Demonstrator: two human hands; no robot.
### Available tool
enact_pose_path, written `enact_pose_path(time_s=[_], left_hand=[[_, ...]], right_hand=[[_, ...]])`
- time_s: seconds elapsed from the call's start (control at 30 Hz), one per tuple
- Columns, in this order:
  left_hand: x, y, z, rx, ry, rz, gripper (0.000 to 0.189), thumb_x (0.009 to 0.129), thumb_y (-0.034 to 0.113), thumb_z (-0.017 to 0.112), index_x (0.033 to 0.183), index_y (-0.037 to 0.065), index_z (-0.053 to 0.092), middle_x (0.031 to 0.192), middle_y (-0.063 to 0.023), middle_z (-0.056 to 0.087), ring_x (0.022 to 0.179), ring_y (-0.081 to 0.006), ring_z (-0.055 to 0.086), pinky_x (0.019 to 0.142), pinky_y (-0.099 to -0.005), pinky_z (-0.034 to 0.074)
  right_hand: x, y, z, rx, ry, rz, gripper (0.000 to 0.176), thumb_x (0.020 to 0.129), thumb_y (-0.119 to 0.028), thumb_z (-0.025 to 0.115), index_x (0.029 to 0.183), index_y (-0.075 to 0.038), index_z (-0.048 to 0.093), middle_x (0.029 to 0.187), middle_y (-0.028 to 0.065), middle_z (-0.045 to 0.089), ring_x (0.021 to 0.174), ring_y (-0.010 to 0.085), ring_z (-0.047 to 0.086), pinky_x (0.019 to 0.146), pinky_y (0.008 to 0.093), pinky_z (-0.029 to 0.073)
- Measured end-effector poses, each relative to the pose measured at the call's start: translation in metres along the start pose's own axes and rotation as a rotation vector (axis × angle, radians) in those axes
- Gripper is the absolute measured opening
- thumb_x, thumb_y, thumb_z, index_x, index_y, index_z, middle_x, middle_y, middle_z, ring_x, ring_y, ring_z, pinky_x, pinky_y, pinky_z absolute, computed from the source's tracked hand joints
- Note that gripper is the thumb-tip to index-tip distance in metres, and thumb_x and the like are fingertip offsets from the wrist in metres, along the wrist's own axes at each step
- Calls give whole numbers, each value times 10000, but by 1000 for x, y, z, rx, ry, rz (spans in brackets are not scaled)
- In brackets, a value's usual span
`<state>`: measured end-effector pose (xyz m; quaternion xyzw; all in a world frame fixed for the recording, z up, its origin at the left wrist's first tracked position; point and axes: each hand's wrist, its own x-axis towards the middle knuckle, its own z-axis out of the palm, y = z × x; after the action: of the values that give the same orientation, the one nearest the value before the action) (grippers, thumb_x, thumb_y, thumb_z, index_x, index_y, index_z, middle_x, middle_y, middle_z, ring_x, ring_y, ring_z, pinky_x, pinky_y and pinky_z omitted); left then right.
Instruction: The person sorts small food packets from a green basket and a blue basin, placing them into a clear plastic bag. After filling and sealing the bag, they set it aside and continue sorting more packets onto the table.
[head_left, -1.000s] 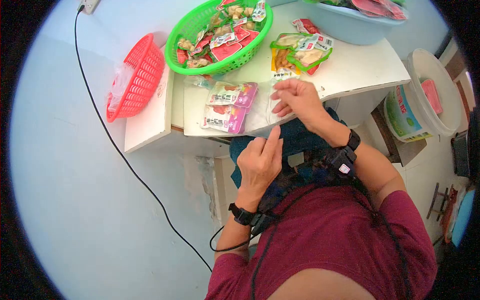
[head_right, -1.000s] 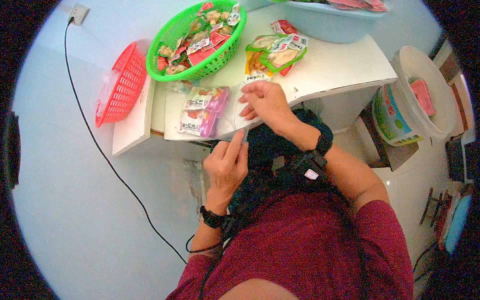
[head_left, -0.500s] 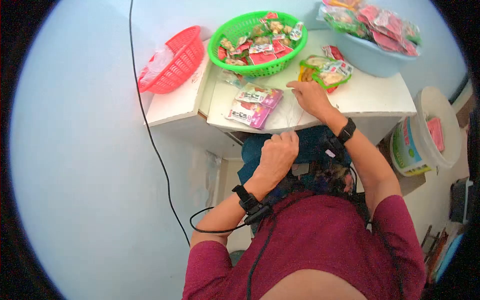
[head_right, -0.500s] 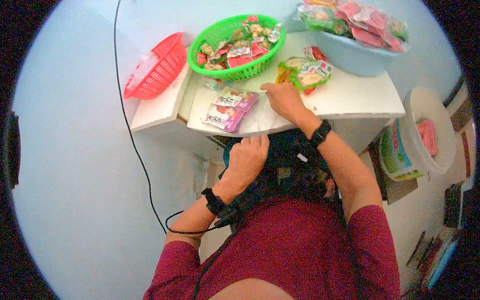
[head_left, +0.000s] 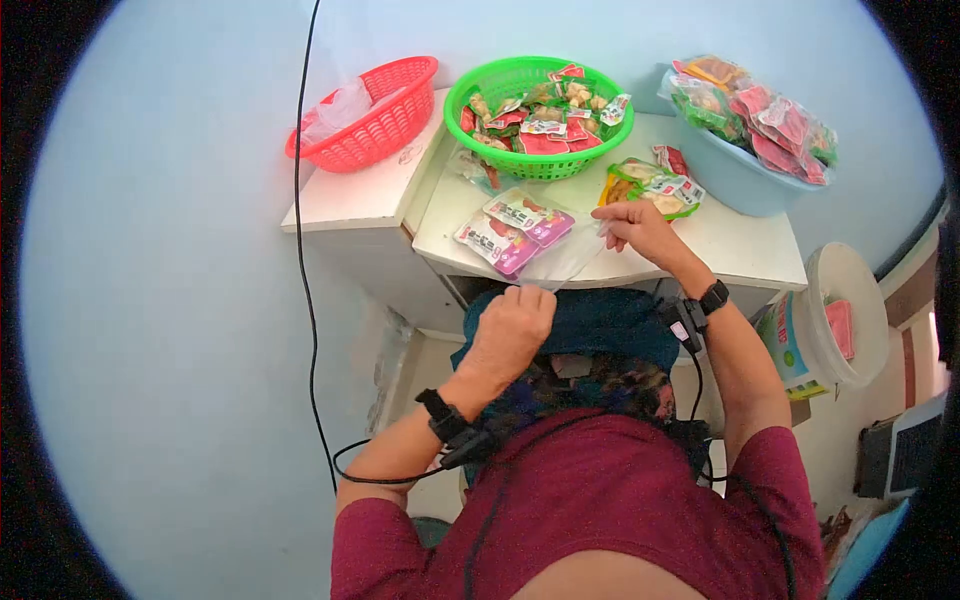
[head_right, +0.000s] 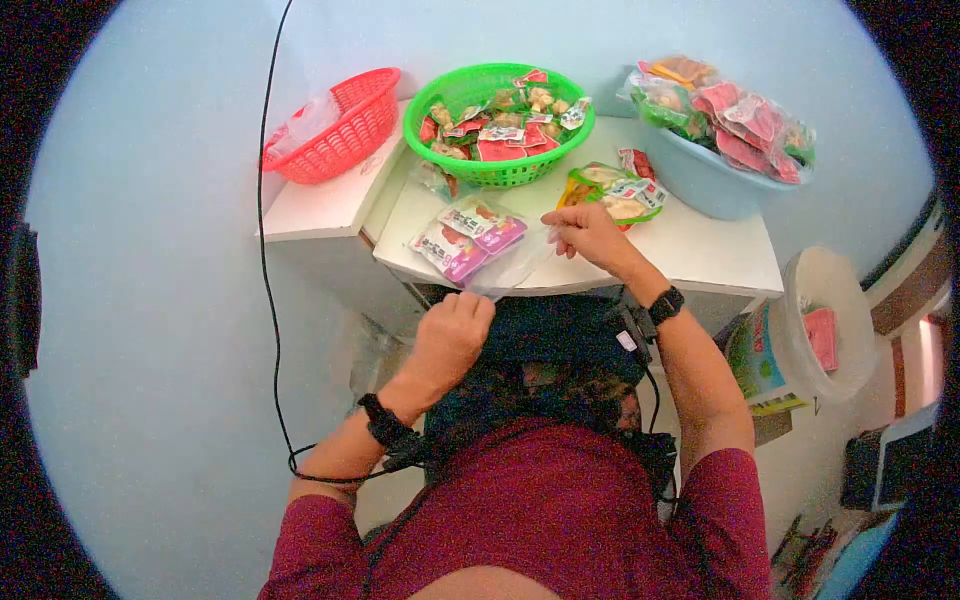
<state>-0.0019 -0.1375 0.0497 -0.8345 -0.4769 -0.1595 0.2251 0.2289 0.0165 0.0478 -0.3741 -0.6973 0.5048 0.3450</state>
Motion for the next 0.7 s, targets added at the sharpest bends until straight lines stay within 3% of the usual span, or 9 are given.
enact_pose_path(time_s=[0.1,0.2,0.23,0.43,0.53,0.7], left_hand=[[-1,-13,-9,-107,51,-44,112,751,41,572,857,43,535,815,-112,507,761,-287,565,662,-381,505],[-2,-29,-17,-11,46,-18,121,737,79,588,852,61,558,826,-74,511,782,-219,570,672,-315,506],[-3,-31,-17,-127,70,-41,95,757,22,566,843,38,529,823,-122,517,779,-295,573,680,-393,508],[-5,-38,-17,-145,70,-37,99,759,11,560,850,32,525,831,-129,520,784,-302,574,677,-400,505],[-8,-37,-19,-156,84,-63,109,759,3,553,859,31,522,835,-133,518,788,-307,574,679,-405,502],[-12,-38,-17,-174,69,-99,107,773,5,556,873,27,524,848,-137,518,792,-319,571,688,-418,495]], right_hand=[[-7,-8,-3,-117,-88,-47,307,850,25,590,1153,43,641,830,59,660,714,113,615,656,247,515],[-8,-10,-2,-253,-119,-75,343,805,62,634,1147,35,644,841,63,667,731,121,617,666,260,514],[-9,-8,-2,-283,-121,-85,357,791,73,647,1146,31,644,843,63,670,732,124,618,666,265,513],[-11,-7,18,-651,-27,-475,402,739,44,700,1131,-34,661,834,120,654,770,232,638,699,340,509],[-20,-11,26,-604,19,-559,366,734,21,708,1094,-30,664,856,135,637,799,284,634,720,363,508],[-17,4,24,-609,71,-631,191,786,14,686,975,1,663,884,131,641,809,292,635,729,363,508]])
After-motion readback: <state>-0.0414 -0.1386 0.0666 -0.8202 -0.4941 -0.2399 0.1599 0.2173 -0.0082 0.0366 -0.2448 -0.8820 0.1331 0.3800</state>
